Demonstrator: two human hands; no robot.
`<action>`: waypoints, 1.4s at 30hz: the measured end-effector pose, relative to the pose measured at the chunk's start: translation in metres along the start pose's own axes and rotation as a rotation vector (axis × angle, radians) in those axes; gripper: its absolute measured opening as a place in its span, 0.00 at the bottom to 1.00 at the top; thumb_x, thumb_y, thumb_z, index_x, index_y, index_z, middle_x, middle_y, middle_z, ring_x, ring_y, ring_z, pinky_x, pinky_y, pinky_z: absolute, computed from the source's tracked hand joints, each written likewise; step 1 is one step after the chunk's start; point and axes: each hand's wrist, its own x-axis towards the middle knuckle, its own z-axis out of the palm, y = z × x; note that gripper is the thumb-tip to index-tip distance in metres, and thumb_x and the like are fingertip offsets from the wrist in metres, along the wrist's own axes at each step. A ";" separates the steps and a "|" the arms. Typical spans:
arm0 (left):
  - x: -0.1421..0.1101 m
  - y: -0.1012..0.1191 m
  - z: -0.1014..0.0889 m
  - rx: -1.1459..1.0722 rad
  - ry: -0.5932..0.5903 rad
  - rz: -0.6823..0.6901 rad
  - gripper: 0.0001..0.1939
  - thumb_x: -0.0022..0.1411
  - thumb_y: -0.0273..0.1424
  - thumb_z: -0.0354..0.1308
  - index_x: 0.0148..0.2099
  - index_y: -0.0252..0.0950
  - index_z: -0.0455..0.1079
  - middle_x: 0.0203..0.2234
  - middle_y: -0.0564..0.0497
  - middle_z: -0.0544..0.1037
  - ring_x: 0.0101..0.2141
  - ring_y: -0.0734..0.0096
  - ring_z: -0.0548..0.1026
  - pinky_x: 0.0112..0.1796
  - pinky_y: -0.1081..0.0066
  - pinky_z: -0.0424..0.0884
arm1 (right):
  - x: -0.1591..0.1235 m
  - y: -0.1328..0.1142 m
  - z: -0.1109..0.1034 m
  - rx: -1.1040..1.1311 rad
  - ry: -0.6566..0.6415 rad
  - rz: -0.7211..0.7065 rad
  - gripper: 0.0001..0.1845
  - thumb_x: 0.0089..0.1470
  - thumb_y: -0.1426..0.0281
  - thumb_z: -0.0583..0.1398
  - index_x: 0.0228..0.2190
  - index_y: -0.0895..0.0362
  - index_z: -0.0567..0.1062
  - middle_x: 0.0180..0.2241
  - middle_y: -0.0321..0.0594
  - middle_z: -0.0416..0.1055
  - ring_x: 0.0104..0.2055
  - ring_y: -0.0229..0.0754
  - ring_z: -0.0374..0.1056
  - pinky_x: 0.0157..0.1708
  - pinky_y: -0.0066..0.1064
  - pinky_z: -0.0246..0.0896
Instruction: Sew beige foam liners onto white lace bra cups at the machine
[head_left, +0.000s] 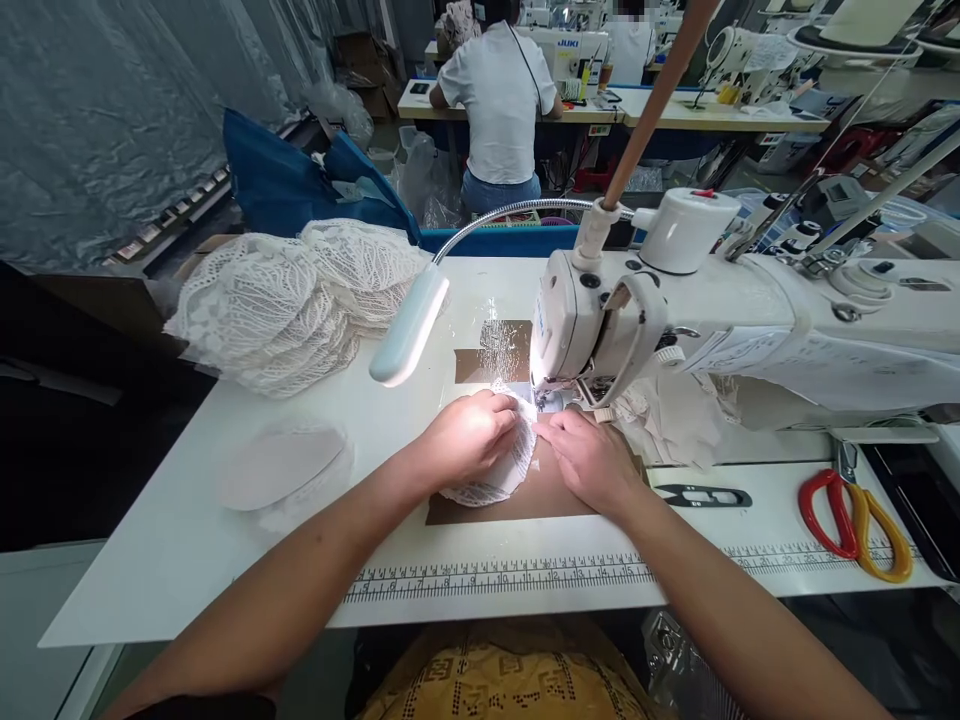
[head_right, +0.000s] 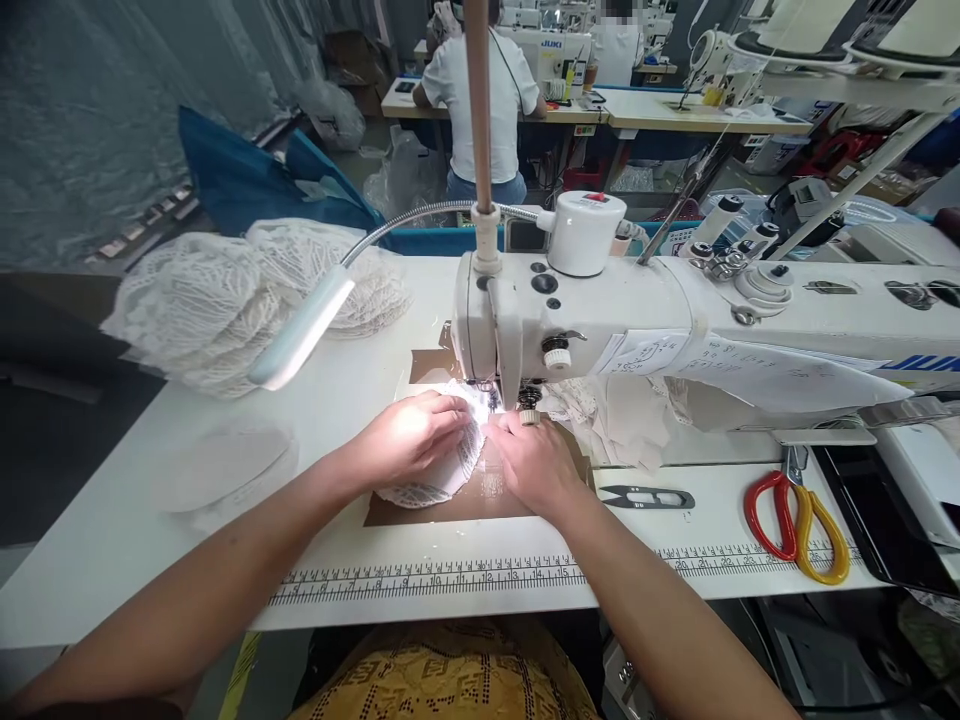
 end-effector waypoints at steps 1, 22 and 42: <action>0.001 0.000 0.003 -0.015 0.019 0.009 0.15 0.69 0.29 0.47 0.47 0.32 0.74 0.45 0.44 0.77 0.41 0.62 0.73 0.42 0.64 0.71 | 0.000 0.000 0.000 -0.003 0.007 -0.005 0.22 0.54 0.81 0.51 0.46 0.54 0.76 0.38 0.40 0.73 0.34 0.40 0.64 0.31 0.31 0.50; 0.006 0.006 0.022 -0.011 0.073 -0.027 0.15 0.69 0.29 0.48 0.50 0.31 0.73 0.49 0.40 0.75 0.47 0.56 0.71 0.46 0.56 0.70 | 0.000 0.002 0.001 0.055 0.063 -0.017 0.21 0.54 0.82 0.51 0.42 0.57 0.77 0.32 0.40 0.70 0.32 0.40 0.61 0.28 0.29 0.50; 0.004 -0.002 0.020 0.029 -0.023 0.091 0.20 0.68 0.32 0.49 0.56 0.26 0.70 0.54 0.39 0.72 0.44 0.54 0.70 0.42 0.57 0.71 | 0.001 -0.004 0.006 -0.102 -0.008 0.065 0.22 0.57 0.80 0.51 0.50 0.59 0.75 0.37 0.46 0.73 0.35 0.44 0.63 0.30 0.32 0.51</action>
